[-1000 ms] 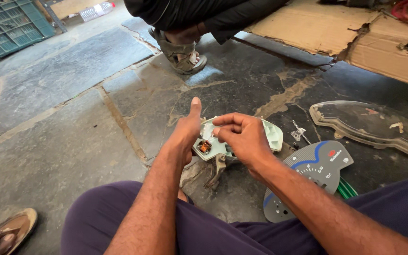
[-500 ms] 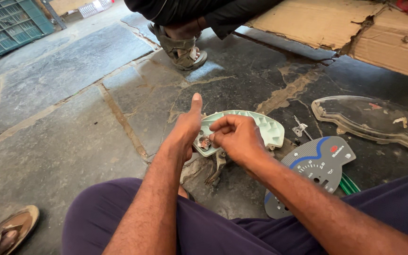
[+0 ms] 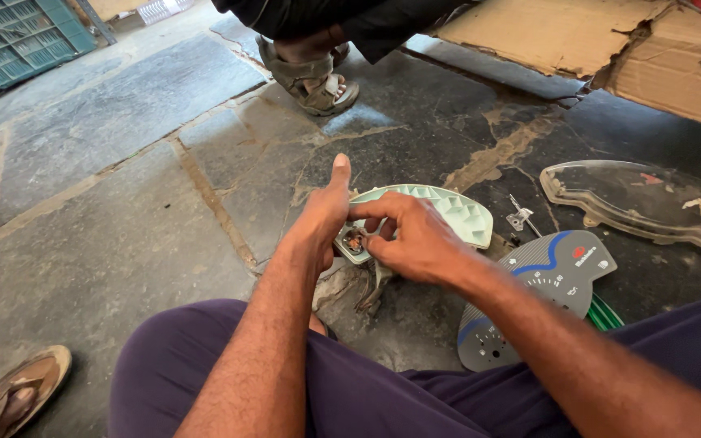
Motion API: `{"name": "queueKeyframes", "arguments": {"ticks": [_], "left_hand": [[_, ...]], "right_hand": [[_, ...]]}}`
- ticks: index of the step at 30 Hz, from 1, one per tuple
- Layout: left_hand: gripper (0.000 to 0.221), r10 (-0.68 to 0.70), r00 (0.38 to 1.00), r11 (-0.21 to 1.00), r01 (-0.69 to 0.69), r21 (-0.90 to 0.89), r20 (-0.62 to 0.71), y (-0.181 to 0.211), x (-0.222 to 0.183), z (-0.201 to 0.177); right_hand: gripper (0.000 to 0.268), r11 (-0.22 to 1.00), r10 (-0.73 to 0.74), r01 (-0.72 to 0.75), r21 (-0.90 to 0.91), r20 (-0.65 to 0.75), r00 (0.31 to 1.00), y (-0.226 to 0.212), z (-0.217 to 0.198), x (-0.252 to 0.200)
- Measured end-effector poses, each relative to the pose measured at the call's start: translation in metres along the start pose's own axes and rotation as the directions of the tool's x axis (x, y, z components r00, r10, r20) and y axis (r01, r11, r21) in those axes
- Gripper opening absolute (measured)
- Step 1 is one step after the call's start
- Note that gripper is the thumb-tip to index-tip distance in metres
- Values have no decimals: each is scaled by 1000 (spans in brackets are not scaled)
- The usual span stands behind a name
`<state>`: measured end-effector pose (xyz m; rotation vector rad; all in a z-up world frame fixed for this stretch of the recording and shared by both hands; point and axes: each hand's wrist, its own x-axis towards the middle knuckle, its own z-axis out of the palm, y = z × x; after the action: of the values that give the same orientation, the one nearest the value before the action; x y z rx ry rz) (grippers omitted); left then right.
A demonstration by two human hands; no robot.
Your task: The person disassembles a motorcycle instrument cluster, removes the speedometer faceplate, and manipulates the internal components using a screwdriver and pliers. They then reassemble the unit by placing the faceplate back onto the housing.
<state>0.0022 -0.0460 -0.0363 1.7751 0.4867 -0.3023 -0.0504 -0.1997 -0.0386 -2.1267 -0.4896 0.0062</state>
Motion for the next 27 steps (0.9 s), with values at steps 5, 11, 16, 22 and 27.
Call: {"name": "queueKeyframes", "arguments": {"ticks": [5,11,16,22,27], "left_hand": [[95,-48,999,999,48,-4,10,4,-7,-1],[98,-72,997,997,73,25,-28,8,-13,1],[99,-56,997,998,58,34,-48,6,-9,2],[92,-12,999,998,14,-58,41,4,-3,3],[86,-21,990,999,26,-30,142,6,-4,-5]], "right_hand": [[44,993,-115,115,2,46,992,7,-11,4],[50,998,16,-20,65,60,998,18,-7,10],[47,993,44,-48,107,32,999,25,-2,12],[46,990,97,-97,102,1,995,28,1,14],[45,981,175,-176,77,19,984,29,-1,16]]}}
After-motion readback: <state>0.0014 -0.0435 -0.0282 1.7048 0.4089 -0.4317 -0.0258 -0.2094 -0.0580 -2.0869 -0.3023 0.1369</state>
